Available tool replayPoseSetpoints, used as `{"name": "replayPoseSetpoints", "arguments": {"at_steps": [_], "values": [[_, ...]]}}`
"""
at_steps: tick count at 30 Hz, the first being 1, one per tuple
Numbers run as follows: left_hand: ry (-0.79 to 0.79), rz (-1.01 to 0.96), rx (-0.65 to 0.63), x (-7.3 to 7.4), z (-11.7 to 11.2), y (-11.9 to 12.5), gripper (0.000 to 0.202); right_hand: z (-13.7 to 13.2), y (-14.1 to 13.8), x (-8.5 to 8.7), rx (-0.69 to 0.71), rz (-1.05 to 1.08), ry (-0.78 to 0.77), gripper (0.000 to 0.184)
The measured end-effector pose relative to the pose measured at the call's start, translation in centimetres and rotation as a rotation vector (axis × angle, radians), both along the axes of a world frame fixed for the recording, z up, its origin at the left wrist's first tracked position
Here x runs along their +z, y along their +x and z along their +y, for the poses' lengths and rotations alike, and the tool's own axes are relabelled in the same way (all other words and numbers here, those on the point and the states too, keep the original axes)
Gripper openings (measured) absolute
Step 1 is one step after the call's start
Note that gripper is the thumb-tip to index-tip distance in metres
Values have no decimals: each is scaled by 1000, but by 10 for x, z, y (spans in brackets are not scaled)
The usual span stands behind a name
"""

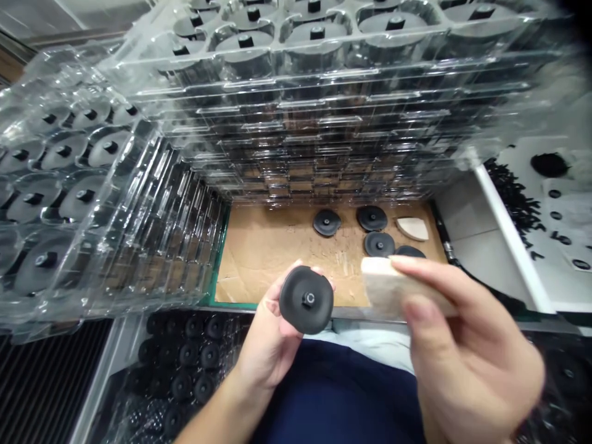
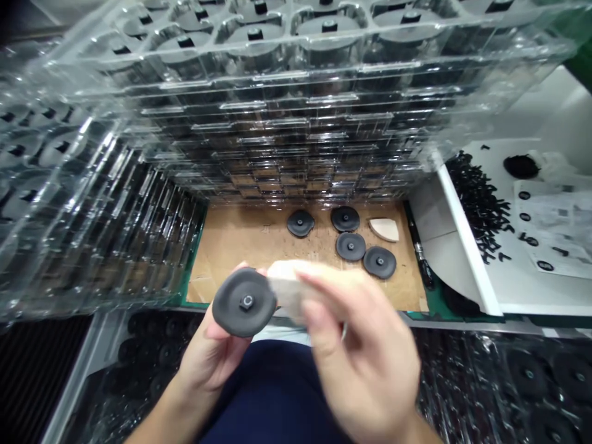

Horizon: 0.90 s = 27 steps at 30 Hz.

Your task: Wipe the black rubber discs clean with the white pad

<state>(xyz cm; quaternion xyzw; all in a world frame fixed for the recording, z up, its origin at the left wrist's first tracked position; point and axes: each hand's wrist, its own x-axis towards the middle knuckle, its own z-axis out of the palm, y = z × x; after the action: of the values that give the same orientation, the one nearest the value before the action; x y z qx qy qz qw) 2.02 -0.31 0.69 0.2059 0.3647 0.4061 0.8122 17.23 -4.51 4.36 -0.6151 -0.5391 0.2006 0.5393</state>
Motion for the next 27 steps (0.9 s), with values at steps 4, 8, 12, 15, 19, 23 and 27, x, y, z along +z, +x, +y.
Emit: {"name": "replayPoseSetpoints", "arguments": {"at_steps": [4, 8, 12, 15, 19, 23, 27], "values": [[-30, 39, 3, -2, 1, -5, 56, 6, -9, 12, 370, -261, -12, 27], [-31, 63, 59, -3, 2, -8, 60, 11, -11, 10, 342, -245, -81, 24], [-14, 82, 17, -3, 2, -6, 65, 15, -5, 9, 319, -92, -87, 25], [-41, 70, 21, -5, 4, -8, 62, 11, 8, -10, 394, 8, -318, 20], [-80, 44, 37, -9, 6, -11, 64, 1, 18, -69, 162, 1, -452, 23], [-99, 7, 20, -6, 6, -7, 58, -1, 19, -98, 160, -21, -472, 20], [-95, 34, 18, 2, 4, 0, 57, 9, 10, -49, 87, -9, -346, 23]]}}
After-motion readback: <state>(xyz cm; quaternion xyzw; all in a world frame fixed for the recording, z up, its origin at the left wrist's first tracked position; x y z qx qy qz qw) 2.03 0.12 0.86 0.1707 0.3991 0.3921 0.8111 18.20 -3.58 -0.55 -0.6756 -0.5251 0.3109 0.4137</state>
